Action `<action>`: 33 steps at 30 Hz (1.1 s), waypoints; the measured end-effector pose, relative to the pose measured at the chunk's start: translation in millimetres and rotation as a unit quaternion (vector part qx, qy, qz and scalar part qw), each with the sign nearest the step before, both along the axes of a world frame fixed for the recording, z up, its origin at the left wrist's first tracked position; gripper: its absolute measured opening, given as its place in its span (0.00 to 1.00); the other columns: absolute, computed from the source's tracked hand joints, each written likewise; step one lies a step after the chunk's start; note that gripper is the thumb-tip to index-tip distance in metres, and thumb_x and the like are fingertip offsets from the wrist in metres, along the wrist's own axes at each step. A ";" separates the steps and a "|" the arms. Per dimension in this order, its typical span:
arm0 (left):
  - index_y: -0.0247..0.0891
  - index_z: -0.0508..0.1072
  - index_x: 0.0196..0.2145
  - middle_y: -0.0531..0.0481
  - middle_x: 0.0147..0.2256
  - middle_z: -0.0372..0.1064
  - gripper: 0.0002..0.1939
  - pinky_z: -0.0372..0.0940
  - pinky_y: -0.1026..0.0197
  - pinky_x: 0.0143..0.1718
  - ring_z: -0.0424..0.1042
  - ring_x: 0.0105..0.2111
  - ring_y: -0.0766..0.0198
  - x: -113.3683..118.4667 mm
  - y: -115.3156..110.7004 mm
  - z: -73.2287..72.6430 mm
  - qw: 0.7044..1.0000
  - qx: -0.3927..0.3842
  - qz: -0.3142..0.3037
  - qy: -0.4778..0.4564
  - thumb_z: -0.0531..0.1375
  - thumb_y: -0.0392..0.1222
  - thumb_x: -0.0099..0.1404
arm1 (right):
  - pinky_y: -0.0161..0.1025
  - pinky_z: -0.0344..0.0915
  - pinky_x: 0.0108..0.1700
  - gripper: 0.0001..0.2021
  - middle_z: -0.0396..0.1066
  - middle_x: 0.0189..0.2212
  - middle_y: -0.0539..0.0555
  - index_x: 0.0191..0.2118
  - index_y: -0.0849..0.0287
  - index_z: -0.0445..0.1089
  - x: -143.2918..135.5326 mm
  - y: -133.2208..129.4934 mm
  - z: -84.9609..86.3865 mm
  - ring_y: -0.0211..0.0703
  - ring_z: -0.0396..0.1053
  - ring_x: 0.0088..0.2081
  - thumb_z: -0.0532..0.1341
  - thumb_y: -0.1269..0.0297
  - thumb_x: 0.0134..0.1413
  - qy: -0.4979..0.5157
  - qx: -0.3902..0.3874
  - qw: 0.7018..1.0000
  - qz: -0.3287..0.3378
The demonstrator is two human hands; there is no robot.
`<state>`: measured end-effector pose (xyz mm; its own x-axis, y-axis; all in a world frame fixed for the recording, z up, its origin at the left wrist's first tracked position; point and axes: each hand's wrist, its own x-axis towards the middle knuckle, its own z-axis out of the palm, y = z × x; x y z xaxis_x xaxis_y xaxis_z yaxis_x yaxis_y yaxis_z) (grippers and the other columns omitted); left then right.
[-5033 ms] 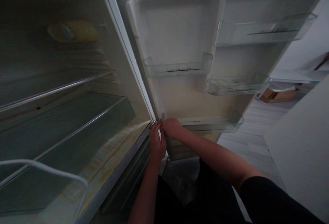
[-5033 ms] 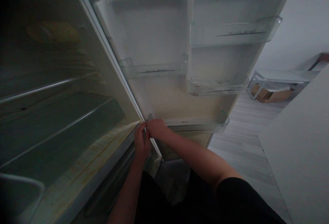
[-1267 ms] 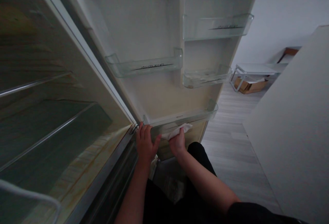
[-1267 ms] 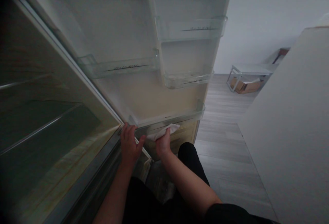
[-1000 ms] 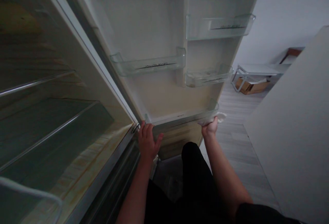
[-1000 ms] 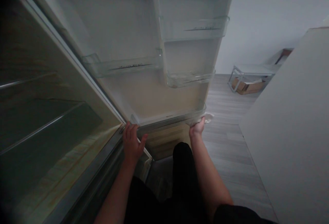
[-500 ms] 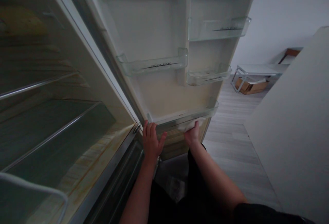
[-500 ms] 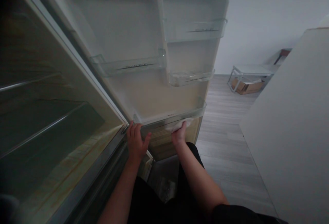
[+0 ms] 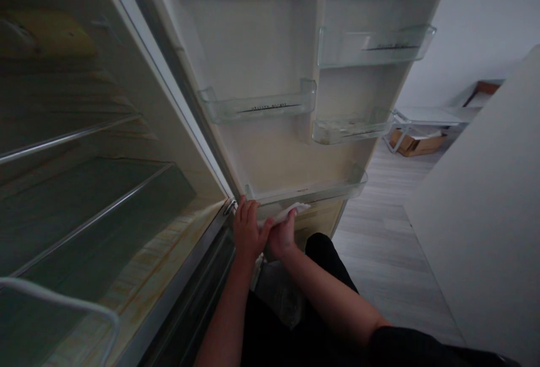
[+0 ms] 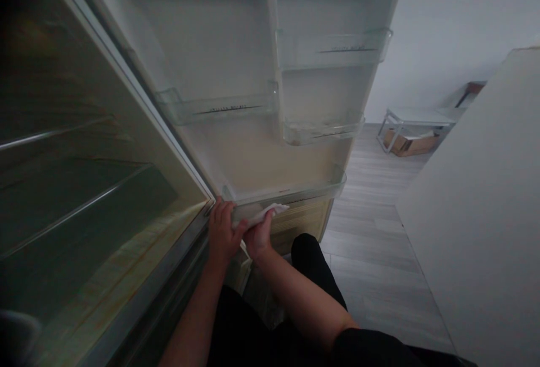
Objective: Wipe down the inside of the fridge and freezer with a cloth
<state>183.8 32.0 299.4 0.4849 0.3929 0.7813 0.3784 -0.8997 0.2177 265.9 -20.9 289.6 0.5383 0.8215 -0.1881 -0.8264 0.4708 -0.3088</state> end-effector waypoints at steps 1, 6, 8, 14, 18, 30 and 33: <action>0.32 0.65 0.58 0.32 0.57 0.68 0.26 0.56 0.40 0.66 0.55 0.68 0.41 -0.4 0.0 -0.1 1.000 0.000 0.000 0.001 0.53 0.55 0.73 | 0.44 0.70 0.59 0.33 0.79 0.46 0.54 0.53 0.58 0.74 15.5 -4.0 -0.5 0.42 0.75 0.54 0.38 0.42 0.72 -0.015 -0.022 0.998 -0.049; 0.33 0.67 0.57 0.34 0.55 0.69 0.25 0.56 0.41 0.66 0.57 0.67 0.42 0.7 1.7 -2.0 1.000 0.006 0.002 -0.004 0.52 0.56 0.74 | 0.39 0.66 0.62 0.27 0.76 0.52 0.54 0.59 0.56 0.69 118.1 -36.1 -2.9 0.35 0.74 0.54 0.41 0.48 0.73 -0.098 -0.092 0.955 -0.264; 0.33 0.68 0.56 0.35 0.55 0.70 0.25 0.56 0.41 0.66 0.57 0.67 0.42 2.3 2.5 -2.3 1.000 0.003 0.005 -0.004 0.52 0.56 0.74 | 0.40 0.66 0.63 0.27 0.76 0.51 0.55 0.57 0.59 0.70 159.7 -48.5 -2.2 0.36 0.75 0.53 0.42 0.49 0.73 -0.116 -0.117 0.936 -0.312; 0.34 0.69 0.56 0.35 0.54 0.71 0.25 0.56 0.40 0.66 0.57 0.68 0.43 11.8 1.4 -0.2 1.000 -0.015 0.009 -0.007 0.55 0.56 0.72 | 0.43 0.75 0.51 0.23 0.78 0.39 0.56 0.45 0.62 0.72 255.2 -64.1 13.5 0.40 0.77 0.43 0.48 0.49 0.69 -0.172 -0.189 0.890 -0.378; 0.34 0.69 0.56 0.34 0.54 0.71 0.24 0.57 0.39 0.66 0.57 0.67 0.43 19.5 0.2 -0.5 1.000 -0.014 0.018 -0.009 0.56 0.56 0.72 | 0.39 0.76 0.44 0.23 0.76 0.34 0.54 0.39 0.62 0.71 277.4 -59.6 20.8 0.39 0.76 0.39 0.49 0.47 0.67 -0.219 -0.204 0.885 -0.357; 0.34 0.68 0.55 0.36 0.56 0.70 0.21 0.61 0.42 0.64 0.60 0.67 0.45 1.4 0.0 -2.9 0.999 0.023 0.041 0.008 0.58 0.51 0.72 | 0.37 0.74 0.55 0.07 0.77 0.48 0.56 0.41 0.57 0.75 263.3 -134.4 -18.1 0.38 0.78 0.48 0.61 0.67 0.60 -0.140 -0.292 0.768 -0.552; 0.35 0.68 0.56 0.35 0.58 0.70 0.21 0.63 0.43 0.63 0.59 0.67 0.46 -10.7 -0.4 0.2 0.999 0.018 0.044 0.024 0.59 0.50 0.71 | 0.32 0.73 0.54 0.10 0.77 0.50 0.55 0.37 0.50 0.79 284.6 -154.2 28.8 0.33 0.77 0.48 0.61 0.72 0.61 -0.164 -0.189 0.735 -0.630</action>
<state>173.1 31.6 299.6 0.4861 0.4085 0.7725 0.4661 -0.8690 0.1662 550.5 -175.2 318.4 0.8944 -0.4459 0.0343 0.3402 0.6287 -0.6993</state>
